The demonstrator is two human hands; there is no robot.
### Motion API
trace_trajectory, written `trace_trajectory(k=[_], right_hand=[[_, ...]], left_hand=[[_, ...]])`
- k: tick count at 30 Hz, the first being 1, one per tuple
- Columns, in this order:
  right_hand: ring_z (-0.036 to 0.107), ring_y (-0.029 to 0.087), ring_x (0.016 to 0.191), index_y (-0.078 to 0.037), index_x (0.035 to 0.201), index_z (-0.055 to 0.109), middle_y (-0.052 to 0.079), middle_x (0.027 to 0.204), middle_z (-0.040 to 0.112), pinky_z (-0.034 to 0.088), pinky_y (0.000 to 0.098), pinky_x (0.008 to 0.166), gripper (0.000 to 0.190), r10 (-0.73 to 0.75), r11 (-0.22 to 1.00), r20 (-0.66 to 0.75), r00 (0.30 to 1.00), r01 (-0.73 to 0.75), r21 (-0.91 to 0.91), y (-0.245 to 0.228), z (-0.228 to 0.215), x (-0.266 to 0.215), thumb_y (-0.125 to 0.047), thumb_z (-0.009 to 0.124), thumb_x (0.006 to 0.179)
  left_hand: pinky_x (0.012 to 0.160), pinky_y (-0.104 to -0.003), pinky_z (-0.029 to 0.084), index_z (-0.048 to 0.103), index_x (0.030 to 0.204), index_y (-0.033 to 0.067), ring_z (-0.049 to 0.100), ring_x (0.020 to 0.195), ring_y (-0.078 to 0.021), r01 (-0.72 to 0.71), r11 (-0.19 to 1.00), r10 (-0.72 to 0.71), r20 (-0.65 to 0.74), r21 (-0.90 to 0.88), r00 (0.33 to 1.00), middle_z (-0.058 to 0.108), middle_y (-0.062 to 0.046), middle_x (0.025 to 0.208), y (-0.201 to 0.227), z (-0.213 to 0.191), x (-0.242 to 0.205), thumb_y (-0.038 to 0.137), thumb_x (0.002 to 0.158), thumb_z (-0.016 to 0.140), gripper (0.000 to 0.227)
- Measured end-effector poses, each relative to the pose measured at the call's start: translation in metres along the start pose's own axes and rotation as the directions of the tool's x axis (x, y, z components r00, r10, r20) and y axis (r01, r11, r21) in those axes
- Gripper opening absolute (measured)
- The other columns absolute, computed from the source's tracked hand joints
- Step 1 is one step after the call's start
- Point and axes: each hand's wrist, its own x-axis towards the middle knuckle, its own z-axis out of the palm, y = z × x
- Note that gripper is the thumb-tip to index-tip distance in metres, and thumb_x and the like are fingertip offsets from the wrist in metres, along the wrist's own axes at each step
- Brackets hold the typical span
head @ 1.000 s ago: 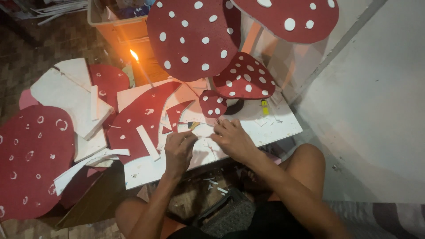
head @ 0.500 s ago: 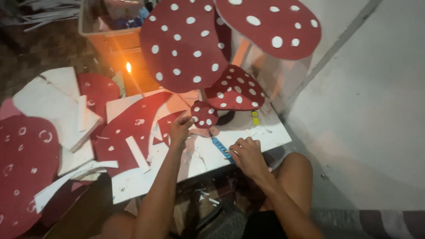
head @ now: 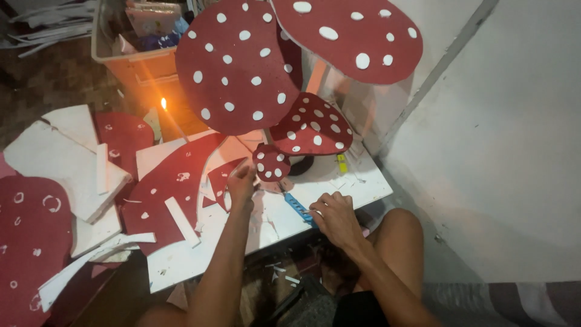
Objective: Trimming and shaping foam mushroom decorations using a utility knife and a candle flame.
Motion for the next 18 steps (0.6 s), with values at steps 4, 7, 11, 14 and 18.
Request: trace_trajectory(k=[4, 7, 11, 14, 18], right_hand=[[0.056, 0.020, 0.087, -0.019, 0.099, 0.070, -0.001, 0.089, 0.059, 0.038, 0.0382, 0.078, 0.012, 0.014, 1.000, 0.036, 0.999, -0.014, 0.017, 0.000, -0.002, -0.002, -0.027, 0.063, 0.094], [0.055, 0.021, 0.087, -0.019, 0.100, 0.070, -0.002, 0.089, 0.058, 0.039, 0.0383, 0.078, 0.013, 0.007, 1.000, 0.035, 0.999, -0.007, 0.006, 0.001, -0.002, -0.001, -0.028, 0.061, 0.095], [0.056, 0.020, 0.087, -0.020, 0.099, 0.070, -0.002, 0.089, 0.058, 0.040, 0.0385, 0.077, 0.013, 0.022, 1.000, 0.033, 0.999, -0.022, -0.020, 0.004, -0.001, -0.003, -0.029, 0.062, 0.095], [0.057, 0.021, 0.088, -0.020, 0.100, 0.070, -0.002, 0.091, 0.059, 0.040, 0.0387, 0.078, 0.014, 0.040, 0.999, 0.049, 0.998, -0.039, -0.016, 0.004, -0.002, -0.004, -0.030, 0.060, 0.096], [0.058, 0.022, 0.090, -0.020, 0.101, 0.071, 0.000, 0.093, 0.061, 0.041, 0.0410, 0.081, 0.015, 0.061, 0.998, 0.073, 0.995, -0.060, -0.016, 0.007, 0.001, -0.004, -0.030, 0.060, 0.096]], left_hand=[[0.074, -0.041, 0.063, 0.062, 0.123, -0.0015, 0.070, 0.094, -0.0288, 0.144, 0.989, -0.142, 0.066, -0.042, 0.988, 0.067, -0.019, 0.109, 0.007, -0.002, -0.016, 0.029, 0.087, 0.081, 0.050], [0.080, -0.039, 0.060, 0.065, 0.121, 0.0029, 0.067, 0.097, -0.0269, 0.202, 0.971, -0.186, 0.122, -0.131, 0.975, 0.068, -0.015, 0.107, 0.014, -0.002, -0.020, 0.028, 0.088, 0.080, 0.045], [0.085, -0.037, 0.056, 0.064, 0.121, 0.0074, 0.062, 0.097, -0.0237, 0.282, 0.944, -0.253, 0.176, -0.168, 0.951, 0.065, -0.008, 0.102, 0.024, 0.000, -0.027, 0.030, 0.090, 0.077, 0.040], [0.088, -0.037, 0.054, 0.066, 0.118, 0.0107, 0.060, 0.099, -0.0227, 0.338, 0.923, -0.299, 0.215, -0.182, 0.930, 0.065, -0.004, 0.102, 0.021, -0.002, -0.021, 0.030, 0.091, 0.076, 0.035], [0.088, -0.038, 0.053, 0.067, 0.110, 0.0120, 0.057, 0.098, -0.0221, 0.419, 0.872, -0.334, 0.320, -0.252, 0.887, 0.062, -0.001, 0.100, -0.018, -0.008, 0.018, 0.032, 0.089, 0.077, 0.030]])
